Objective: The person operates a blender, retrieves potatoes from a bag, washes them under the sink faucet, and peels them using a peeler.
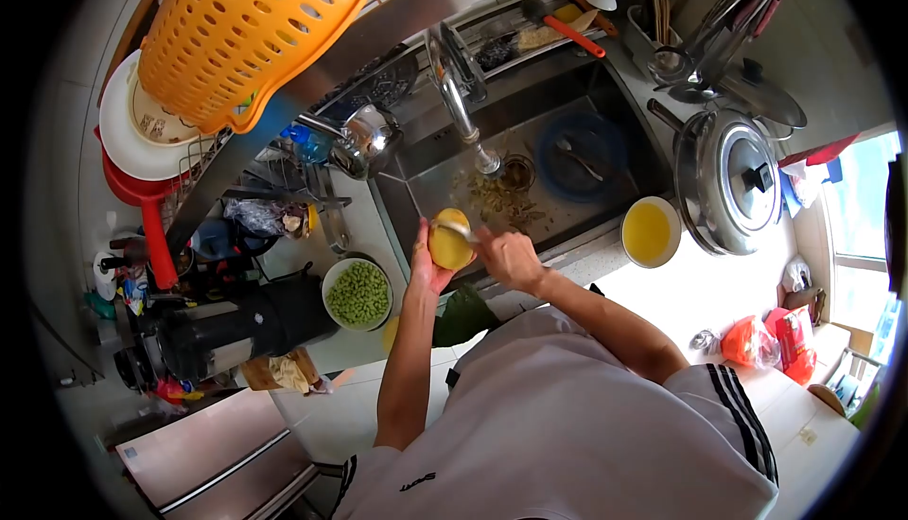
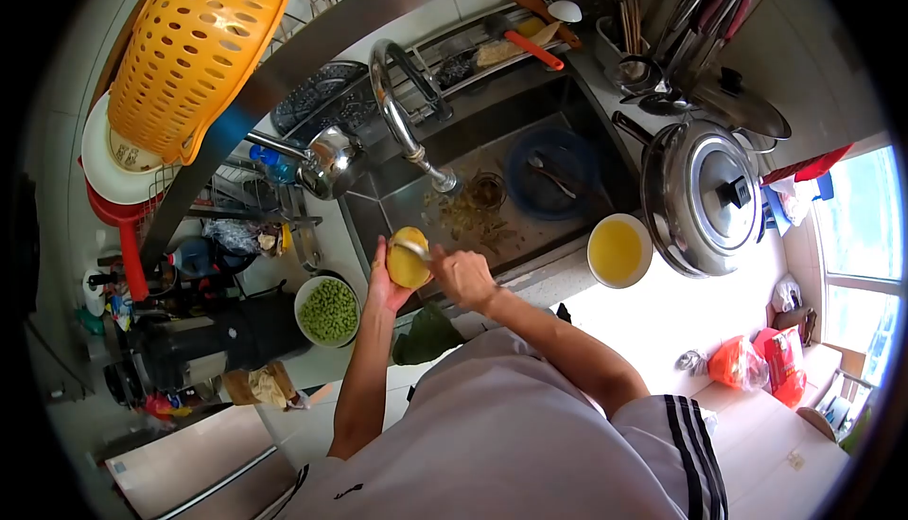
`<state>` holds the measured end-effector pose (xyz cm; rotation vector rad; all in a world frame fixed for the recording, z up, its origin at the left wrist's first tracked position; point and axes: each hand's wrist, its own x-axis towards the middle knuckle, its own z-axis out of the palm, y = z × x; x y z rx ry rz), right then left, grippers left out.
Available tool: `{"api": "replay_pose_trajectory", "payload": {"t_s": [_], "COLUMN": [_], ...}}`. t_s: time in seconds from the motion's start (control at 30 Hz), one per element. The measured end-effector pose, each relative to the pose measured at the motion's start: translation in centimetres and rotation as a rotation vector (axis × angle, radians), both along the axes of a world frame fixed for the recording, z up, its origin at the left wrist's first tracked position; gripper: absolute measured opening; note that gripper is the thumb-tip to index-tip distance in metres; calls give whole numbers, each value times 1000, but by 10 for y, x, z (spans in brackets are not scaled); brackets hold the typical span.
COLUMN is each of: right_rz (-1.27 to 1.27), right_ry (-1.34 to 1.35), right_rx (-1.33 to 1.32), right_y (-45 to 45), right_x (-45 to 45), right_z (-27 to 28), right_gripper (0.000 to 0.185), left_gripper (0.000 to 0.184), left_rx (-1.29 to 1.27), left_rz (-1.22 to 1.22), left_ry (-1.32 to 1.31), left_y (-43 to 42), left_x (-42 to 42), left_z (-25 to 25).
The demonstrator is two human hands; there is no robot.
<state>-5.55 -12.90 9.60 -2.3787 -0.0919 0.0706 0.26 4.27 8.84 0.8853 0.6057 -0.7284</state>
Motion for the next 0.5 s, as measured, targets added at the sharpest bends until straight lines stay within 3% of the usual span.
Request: {"api": "replay_pose_trajectory", "payload": {"t_s": [0.03, 0.13, 0.2, 0.37, 0.47, 0.5], "right_rz": [46, 20, -52, -88, -3, -3], "right_ry": [12, -54, 133, -84, -59, -105], "right_rx": [-11, -179, -217, 9, -36, -48], "right_y": [2, -20, -40, -9, 7, 1], "right_x": [0, 14, 20, 4, 1, 6], "right_z": [3, -79, -65, -14, 4, -15], "right_gripper": [19, 22, 22, 19, 20, 24], "left_gripper": [59, 56, 55, 52, 50, 48], "left_rx": [-16, -89, -143, -79, -14, -101], "left_rz": [-21, -41, -8, 77, 15, 28], "left_ry": [-3, -14, -3, 23, 20, 18], "left_y": [2, 3, -1, 1, 5, 6], "left_x": [1, -3, -1, 3, 5, 3], "left_z": [-6, -7, 0, -2, -11, -14]}}
